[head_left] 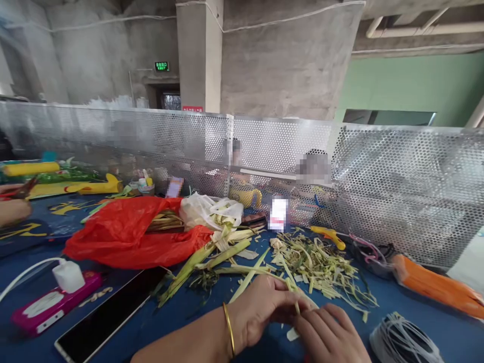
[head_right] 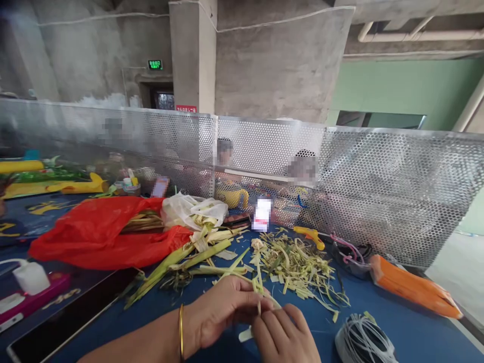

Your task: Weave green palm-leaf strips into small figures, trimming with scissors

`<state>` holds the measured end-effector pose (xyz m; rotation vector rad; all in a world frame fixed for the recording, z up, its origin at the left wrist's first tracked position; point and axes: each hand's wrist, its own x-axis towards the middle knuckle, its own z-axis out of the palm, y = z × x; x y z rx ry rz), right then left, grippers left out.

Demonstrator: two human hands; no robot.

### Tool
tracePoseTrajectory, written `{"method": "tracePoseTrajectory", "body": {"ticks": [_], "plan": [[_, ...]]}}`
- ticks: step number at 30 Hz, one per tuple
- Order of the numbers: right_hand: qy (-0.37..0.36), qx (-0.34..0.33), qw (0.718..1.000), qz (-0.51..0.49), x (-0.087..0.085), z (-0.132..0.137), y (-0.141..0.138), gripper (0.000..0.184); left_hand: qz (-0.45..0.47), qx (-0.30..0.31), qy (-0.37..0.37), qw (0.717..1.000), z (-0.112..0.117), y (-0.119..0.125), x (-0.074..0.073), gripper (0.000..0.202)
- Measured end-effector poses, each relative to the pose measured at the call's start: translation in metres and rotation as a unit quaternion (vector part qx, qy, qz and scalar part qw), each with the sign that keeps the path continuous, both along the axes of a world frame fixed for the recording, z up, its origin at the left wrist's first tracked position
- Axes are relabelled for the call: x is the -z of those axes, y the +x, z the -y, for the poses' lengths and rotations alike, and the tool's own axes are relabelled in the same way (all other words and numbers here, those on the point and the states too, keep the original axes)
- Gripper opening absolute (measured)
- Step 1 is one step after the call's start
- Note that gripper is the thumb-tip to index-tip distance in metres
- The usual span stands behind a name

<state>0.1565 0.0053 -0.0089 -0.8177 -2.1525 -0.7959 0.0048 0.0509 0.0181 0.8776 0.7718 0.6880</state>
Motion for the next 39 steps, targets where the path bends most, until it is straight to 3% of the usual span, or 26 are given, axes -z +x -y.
{"method": "tracePoseTrajectory", "body": {"ticks": [7,10,13,15,17,19,23,29,33,35,39], "plan": [[0.026,-0.073,0.987,0.142,-0.008,0.019,-0.007,0.037,0.008,-0.020,-0.025,0.999,0.002,-0.003,0.000,0.023],[-0.018,-0.056,0.996,0.062,-0.012,0.018,0.000,0.028,0.012,-0.007,-0.011,1.000,-0.001,-0.004,0.002,0.022],[-0.069,0.054,0.992,-0.087,-0.010,0.008,0.010,0.030,0.014,-0.013,-0.007,1.000,-0.006,-0.006,0.002,0.023],[-0.195,0.097,0.961,-0.168,-0.006,0.001,0.015,0.027,0.018,-0.018,-0.011,1.000,-0.008,-0.007,0.002,0.024],[-0.359,0.096,0.903,-0.215,-0.002,-0.004,0.015,0.030,0.024,-0.020,-0.017,0.999,-0.008,-0.006,0.003,0.026],[-0.457,0.088,0.850,-0.248,0.000,-0.005,0.013,0.037,0.022,-0.025,-0.022,0.999,-0.007,-0.005,0.004,0.026],[-0.501,0.075,0.822,-0.259,-0.005,-0.004,0.012,0.034,-0.015,-0.042,-0.018,0.999,-0.007,-0.002,0.009,0.018],[-0.591,0.051,0.777,-0.209,-0.025,-0.008,0.032,0.031,-0.049,-0.036,0.020,0.998,-0.012,-0.006,0.007,0.019],[-0.598,0.023,0.740,-0.307,-0.032,-0.012,0.033,0.038,-0.038,0.010,0.015,0.999,-0.009,-0.008,0.001,0.028],[-0.600,-0.003,0.697,-0.393,-0.030,-0.011,0.027,0.040,-0.034,0.040,0.007,0.999,-0.006,-0.007,0.001,0.034],[-0.621,-0.066,0.578,-0.526,-0.023,-0.005,0.015,0.039,-0.046,0.090,0.037,0.994,0.002,-0.003,0.008,0.034]]}}
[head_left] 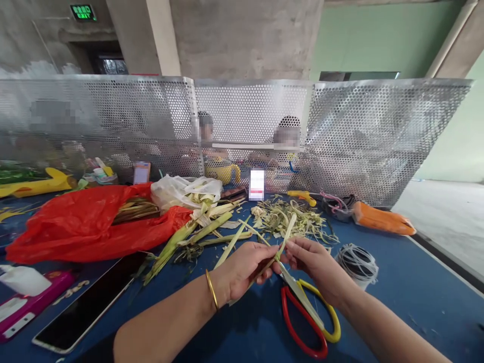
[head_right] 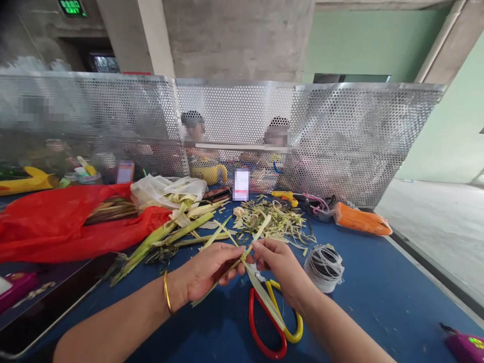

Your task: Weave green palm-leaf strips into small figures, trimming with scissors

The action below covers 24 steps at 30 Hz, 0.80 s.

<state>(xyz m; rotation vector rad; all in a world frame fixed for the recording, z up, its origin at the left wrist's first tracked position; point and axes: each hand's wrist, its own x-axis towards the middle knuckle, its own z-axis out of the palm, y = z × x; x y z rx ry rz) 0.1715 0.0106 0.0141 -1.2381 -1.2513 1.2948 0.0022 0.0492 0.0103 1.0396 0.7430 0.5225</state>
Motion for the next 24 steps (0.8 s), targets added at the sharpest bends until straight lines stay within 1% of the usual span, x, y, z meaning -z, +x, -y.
{"method": "tracePoseTrajectory", "body": {"ticks": [2,4,6,9,11,12,13,14,15,16,17,18,19,20,21,22,24], "plan": [[-0.022,0.004,0.998,-0.056,0.004,0.003,-0.004,0.038,-0.010,0.007,0.014,1.000,0.003,0.002,0.003,0.034],[-0.035,0.015,0.996,-0.085,0.006,0.005,-0.008,0.038,-0.020,0.007,0.026,0.999,0.007,0.003,0.005,0.035],[-0.029,0.038,0.994,-0.096,0.007,0.007,-0.010,0.040,-0.029,0.005,0.041,0.999,0.011,0.004,0.004,0.032],[-0.002,0.073,0.994,-0.086,0.007,0.007,-0.013,0.041,-0.033,-0.006,0.059,0.998,0.018,0.003,0.002,0.029],[-0.009,0.053,0.998,-0.036,0.005,0.008,-0.011,0.043,-0.035,-0.013,0.060,0.998,0.023,0.000,0.000,0.029],[-0.015,0.032,0.999,0.022,0.003,0.008,-0.010,0.045,-0.034,-0.017,0.058,0.998,0.026,-0.002,0.000,0.029],[-0.011,0.014,0.995,0.103,0.001,0.010,-0.009,0.049,-0.034,-0.022,0.056,0.998,0.028,-0.004,0.000,0.030],[0.007,0.008,0.980,0.197,-0.003,0.011,-0.007,0.052,-0.034,-0.030,0.056,0.997,0.031,-0.005,0.000,0.031],[0.041,0.018,0.956,0.290,-0.007,0.014,-0.006,0.055,-0.035,-0.040,0.058,0.997,0.033,-0.007,0.000,0.033],[0.089,0.045,0.925,0.367,-0.011,0.016,-0.005,0.056,-0.039,-0.051,0.063,0.996,0.036,-0.007,0.001,0.034],[0.138,0.072,0.895,0.418,-0.015,0.019,-0.005,0.055,-0.045,-0.058,0.073,0.995,0.038,-0.007,0.001,0.036],[0.181,0.088,0.874,0.443,-0.019,0.022,-0.006,0.050,-0.052,-0.062,0.086,0.993,0.041,-0.007,0.002,0.037],[0.212,0.090,0.863,0.450,-0.021,0.024,-0.007,0.044,-0.059,-0.060,0.104,0.991,0.043,-0.006,0.002,0.037],[0.230,0.073,0.863,0.444,-0.022,0.025,-0.008,0.036,-0.064,-0.054,0.122,0.989,0.045,-0.004,0.003,0.037],[0.236,0.043,0.871,0.429,-0.022,0.025,-0.010,0.030,-0.069,-0.044,0.140,0.987,0.047,-0.003,0.004,0.035],[0.226,0.006,0.886,0.404,-0.020,0.025,-0.012,0.026,-0.073,-0.033,0.154,0.985,0.049,-0.002,0.005,0.034],[0.174,-0.061,0.927,0.326,-0.015,0.022,-0.014,0.027,-0.081,-0.013,0.168,0.982,0.052,0.000,0.007,0.031]]}}
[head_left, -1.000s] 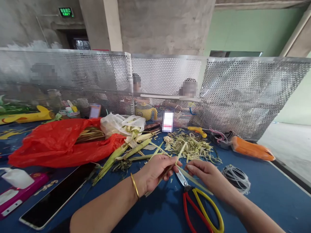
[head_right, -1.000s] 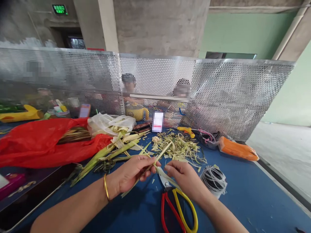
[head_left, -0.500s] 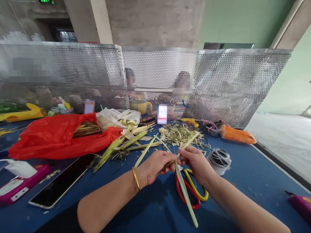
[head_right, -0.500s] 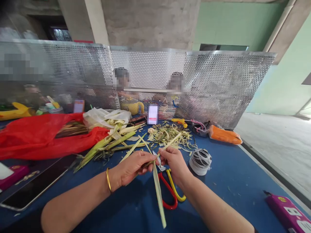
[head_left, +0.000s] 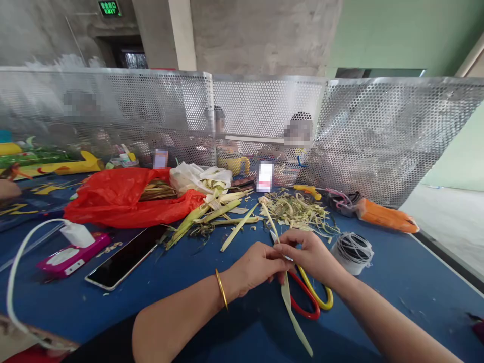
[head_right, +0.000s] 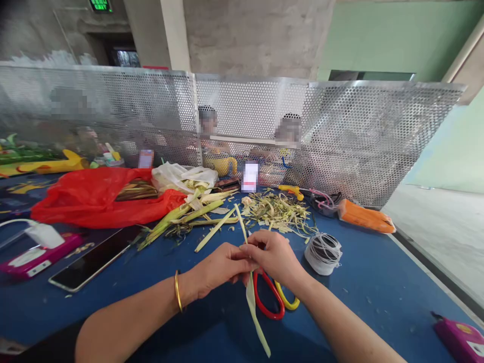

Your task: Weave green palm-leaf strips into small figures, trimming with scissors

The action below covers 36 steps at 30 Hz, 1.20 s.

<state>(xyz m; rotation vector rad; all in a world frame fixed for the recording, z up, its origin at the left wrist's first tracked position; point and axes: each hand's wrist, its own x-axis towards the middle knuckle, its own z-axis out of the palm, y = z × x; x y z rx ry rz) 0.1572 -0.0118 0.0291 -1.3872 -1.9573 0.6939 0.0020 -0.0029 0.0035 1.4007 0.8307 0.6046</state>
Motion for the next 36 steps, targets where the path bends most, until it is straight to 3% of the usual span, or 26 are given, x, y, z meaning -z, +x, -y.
{"method": "tracePoseTrajectory", "body": {"ticks": [3,10,14,19,22,25,27,29,32,36], "plan": [[-0.083,-0.010,0.991,-0.103,0.008,-0.003,-0.003,0.030,-0.005,0.017,-0.008,1.000,0.003,-0.001,0.002,0.030],[-0.056,0.062,0.985,-0.154,0.018,0.001,-0.012,0.027,0.012,0.063,-0.061,0.996,0.005,-0.004,0.003,0.024],[-0.026,0.062,0.990,-0.125,0.019,-0.001,-0.010,0.026,0.005,0.059,-0.084,0.995,0.003,-0.004,0.000,0.025],[0.007,0.006,1.000,0.010,0.004,-0.006,0.005,0.029,0.028,-0.019,-0.086,0.996,-0.006,-0.009,-0.001,0.042],[-0.030,-0.069,0.996,0.056,-0.004,-0.006,0.014,0.024,0.044,-0.031,-0.087,0.995,-0.013,-0.013,0.002,0.047],[-0.043,-0.081,0.994,0.059,-0.004,-0.007,0.020,0.020,0.035,-0.039,-0.075,0.996,-0.017,-0.014,0.003,0.040],[0.002,-0.053,0.995,0.083,-0.003,-0.007,0.020,0.019,0.029,-0.039,-0.085,0.995,-0.017,-0.014,0.003,0.034],[0.103,-0.035,0.986,0.128,-0.005,-0.006,0.018,0.018,0.041,-0.047,-0.104,0.993,-0.016,-0.013,0.002,0.031],[0.283,-0.076,0.932,0.214,-0.009,0.001,0.010,0.021,0.078,-0.074,-0.131,0.986,-0.016,-0.013,0.000,0.030],[0.358,-0.174,0.853,0.338,-0.007,0.013,-0.003,0.027,0.131,-0.101,-0.146,0.975,-0.017,-0.015,0.000,0.029]]}}
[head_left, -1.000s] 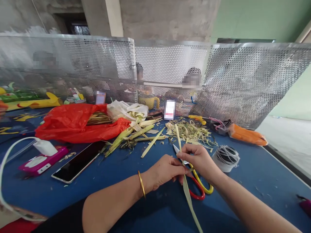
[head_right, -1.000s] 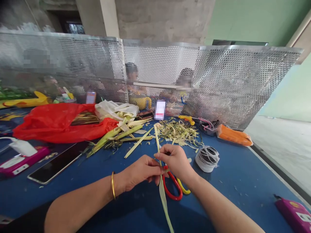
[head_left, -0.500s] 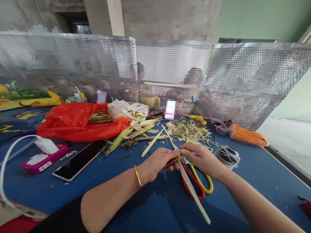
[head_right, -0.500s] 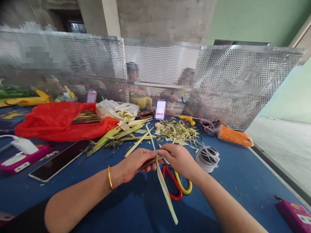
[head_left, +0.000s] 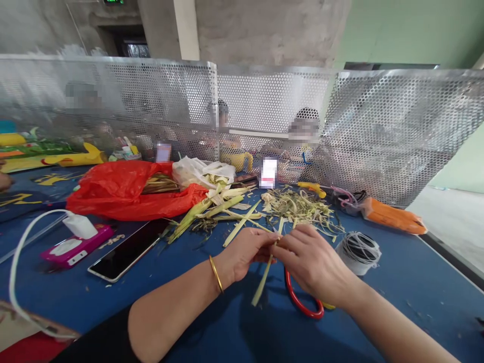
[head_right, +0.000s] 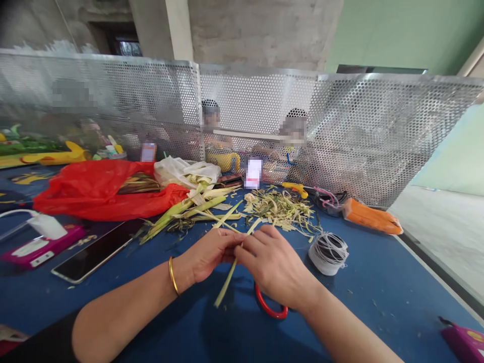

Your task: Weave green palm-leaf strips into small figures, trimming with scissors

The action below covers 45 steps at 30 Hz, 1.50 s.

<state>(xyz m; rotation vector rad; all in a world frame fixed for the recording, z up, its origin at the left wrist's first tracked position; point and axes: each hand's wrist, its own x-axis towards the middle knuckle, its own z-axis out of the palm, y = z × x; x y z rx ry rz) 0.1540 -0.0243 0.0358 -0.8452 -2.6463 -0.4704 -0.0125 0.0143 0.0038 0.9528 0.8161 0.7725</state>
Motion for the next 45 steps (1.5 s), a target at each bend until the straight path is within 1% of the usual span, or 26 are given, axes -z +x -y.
{"method": "tracePoseTrajectory", "body": {"ticks": [3,5,7,9,11,16,20,25,30,37,39,41,43,44,45], "plan": [[0.055,0.009,0.996,0.068,0.008,0.003,-0.006,0.027,0.023,0.007,-0.003,1.000,-0.001,0.000,0.000,0.031],[0.082,0.005,0.994,0.076,0.013,0.003,-0.006,0.027,0.035,0.010,-0.006,0.999,-0.001,0.001,0.000,0.028],[0.092,-0.001,0.994,0.066,0.015,0.002,-0.005,0.028,0.052,0.010,-0.015,0.998,0.000,0.001,-0.001,0.024],[0.092,-0.008,0.994,0.055,0.015,0.001,-0.004,0.029,0.065,0.003,-0.035,0.997,0.001,0.002,-0.002,0.024],[0.089,-0.016,0.994,0.056,0.014,0.001,-0.004,0.029,0.066,-0.011,-0.050,0.997,0.002,0.003,-0.002,0.029],[0.081,-0.039,0.991,0.104,0.014,0.002,-0.005,0.023,0.045,-0.036,-0.053,0.997,0.004,0.005,0.000,0.036],[0.073,-0.047,0.987,0.135,0.015,0.005,-0.007,0.021,0.052,-0.047,-0.062,0.996,0.004,0.006,0.003,0.027],[0.060,-0.044,0.987,0.142,0.016,0.007,-0.012,0.020,0.043,-0.073,-0.069,0.994,0.005,0.008,0.004,0.020],[0.045,-0.051,0.987,0.146,0.020,0.007,-0.013,0.020,0.035,-0.080,-0.057,0.995,0.005,0.008,0.005,0.021],[0.082,-0.072,0.984,0.143,0.026,0.007,-0.016,0.019,0.040,-0.082,-0.056,0.994,0.004,0.007,0.008,0.023],[0.089,-0.081,0.984,0.130,0.026,0.007,-0.016,0.021,0.036,-0.065,-0.050,0.996,0.003,0.006,0.009,0.023],[0.081,-0.090,0.989,0.083,0.025,0.007,-0.013,0.023,0.034,-0.040,-0.034,0.998,0.001,0.002,0.007,0.020],[0.076,-0.079,0.994,-0.020,0.022,0.006,-0.008,0.022,0.036,-0.025,-0.017,0.999,-0.002,-0.002,0.004,0.020],[0.076,-0.055,0.992,-0.083,0.019,0.005,-0.004,0.021,0.040,-0.026,-0.014,0.999,-0.003,-0.003,0.001,0.021],[0.073,-0.014,0.987,-0.144,0.017,0.003,-0.001,0.019,0.044,-0.029,-0.015,0.999,-0.005,-0.005,-0.001,0.023]]}}
